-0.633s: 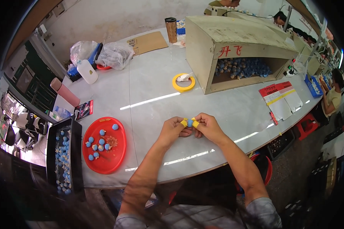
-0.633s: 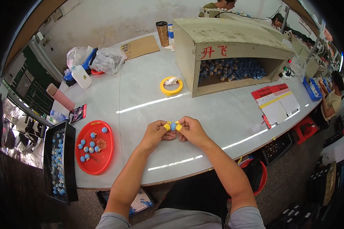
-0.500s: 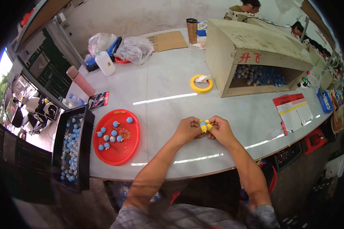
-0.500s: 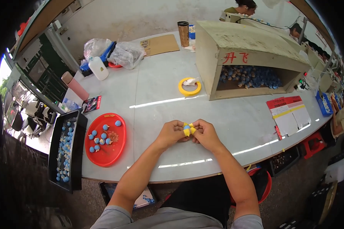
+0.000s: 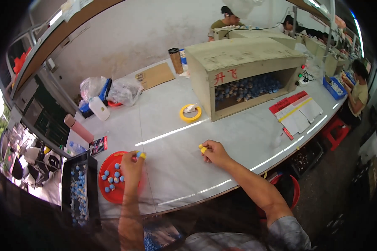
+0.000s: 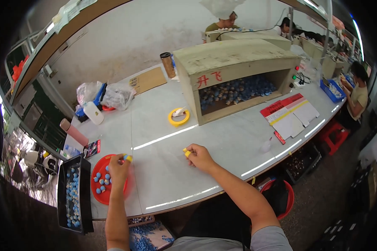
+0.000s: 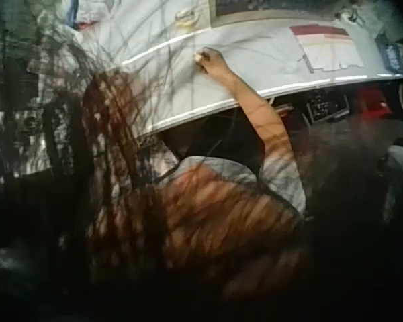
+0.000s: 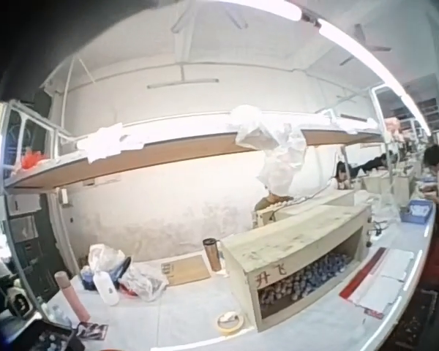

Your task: The person assembles small yellow and blue plastic components into a sphere-like toy by hand.

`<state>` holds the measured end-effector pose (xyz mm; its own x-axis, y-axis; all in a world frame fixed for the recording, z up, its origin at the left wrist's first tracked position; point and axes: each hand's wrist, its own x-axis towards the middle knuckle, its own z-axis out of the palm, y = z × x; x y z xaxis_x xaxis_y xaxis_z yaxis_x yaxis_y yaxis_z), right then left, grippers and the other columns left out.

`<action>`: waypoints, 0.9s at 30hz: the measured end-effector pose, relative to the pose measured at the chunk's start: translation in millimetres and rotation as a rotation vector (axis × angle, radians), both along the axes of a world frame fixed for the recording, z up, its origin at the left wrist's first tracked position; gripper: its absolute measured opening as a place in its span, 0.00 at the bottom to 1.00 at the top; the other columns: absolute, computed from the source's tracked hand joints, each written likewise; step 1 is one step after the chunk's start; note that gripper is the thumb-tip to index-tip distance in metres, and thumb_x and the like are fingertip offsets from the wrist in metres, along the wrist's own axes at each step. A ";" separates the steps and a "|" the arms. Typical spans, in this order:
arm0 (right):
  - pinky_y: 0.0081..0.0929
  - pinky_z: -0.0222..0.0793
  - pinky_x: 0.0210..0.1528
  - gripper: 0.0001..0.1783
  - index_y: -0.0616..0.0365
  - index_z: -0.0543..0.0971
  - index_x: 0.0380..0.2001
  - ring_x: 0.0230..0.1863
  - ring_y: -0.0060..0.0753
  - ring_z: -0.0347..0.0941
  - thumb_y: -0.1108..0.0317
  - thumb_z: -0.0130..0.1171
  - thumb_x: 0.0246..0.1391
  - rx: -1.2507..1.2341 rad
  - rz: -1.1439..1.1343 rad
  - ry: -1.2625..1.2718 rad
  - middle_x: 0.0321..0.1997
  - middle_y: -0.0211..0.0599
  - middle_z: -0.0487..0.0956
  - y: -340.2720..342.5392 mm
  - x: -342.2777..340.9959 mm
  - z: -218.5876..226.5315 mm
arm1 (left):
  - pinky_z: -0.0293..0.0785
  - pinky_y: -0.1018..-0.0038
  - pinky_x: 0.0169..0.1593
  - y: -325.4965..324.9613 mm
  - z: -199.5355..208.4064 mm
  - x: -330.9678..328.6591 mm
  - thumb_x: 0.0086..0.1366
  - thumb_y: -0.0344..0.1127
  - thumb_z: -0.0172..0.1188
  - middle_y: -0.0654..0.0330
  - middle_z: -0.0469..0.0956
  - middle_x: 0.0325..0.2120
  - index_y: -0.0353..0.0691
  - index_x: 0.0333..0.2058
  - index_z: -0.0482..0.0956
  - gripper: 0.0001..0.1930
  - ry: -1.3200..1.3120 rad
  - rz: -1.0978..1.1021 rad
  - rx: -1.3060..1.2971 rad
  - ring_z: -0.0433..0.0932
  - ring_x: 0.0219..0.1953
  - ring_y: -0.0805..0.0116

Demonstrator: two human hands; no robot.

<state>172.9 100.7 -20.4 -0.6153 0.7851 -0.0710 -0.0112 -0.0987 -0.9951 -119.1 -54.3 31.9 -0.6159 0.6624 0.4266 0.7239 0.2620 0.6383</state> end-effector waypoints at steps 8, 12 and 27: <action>0.18 0.68 0.23 0.08 0.63 0.74 0.41 0.23 0.19 0.71 0.72 0.51 0.60 -0.066 0.010 0.108 0.29 0.32 0.76 10.7 9.2 -5.5 | 0.71 0.56 0.41 -52.4 -8.4 -50.5 0.51 0.39 0.63 0.51 0.80 0.34 0.38 0.39 0.79 0.17 0.307 0.309 -0.502 0.78 0.39 0.50; 0.19 0.68 0.24 0.08 0.63 0.74 0.40 0.23 0.20 0.72 0.73 0.53 0.58 -0.099 -0.146 0.133 0.30 0.32 0.75 21.2 16.4 7.2 | 0.70 0.54 0.45 -38.2 7.2 -13.5 0.55 0.38 0.62 0.51 0.79 0.37 0.34 0.48 0.73 0.23 0.505 0.290 -0.334 0.76 0.40 0.48; 0.42 0.67 0.51 0.26 0.54 0.73 0.49 0.54 0.51 0.67 0.69 0.59 0.42 1.200 -0.781 -1.030 0.53 0.44 0.72 245.8 25.9 30.5 | 0.68 0.82 0.30 76.9 -57.2 110.0 0.58 0.25 0.62 0.61 0.77 0.32 0.29 0.50 0.71 0.20 -0.344 -0.582 -0.056 0.69 0.24 0.81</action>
<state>198.9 346.5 10.1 -0.1856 0.7528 0.6316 0.9273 0.3468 -0.1408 -9.1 22.6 -25.3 -0.2468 0.9424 0.2255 0.5149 -0.0696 0.8544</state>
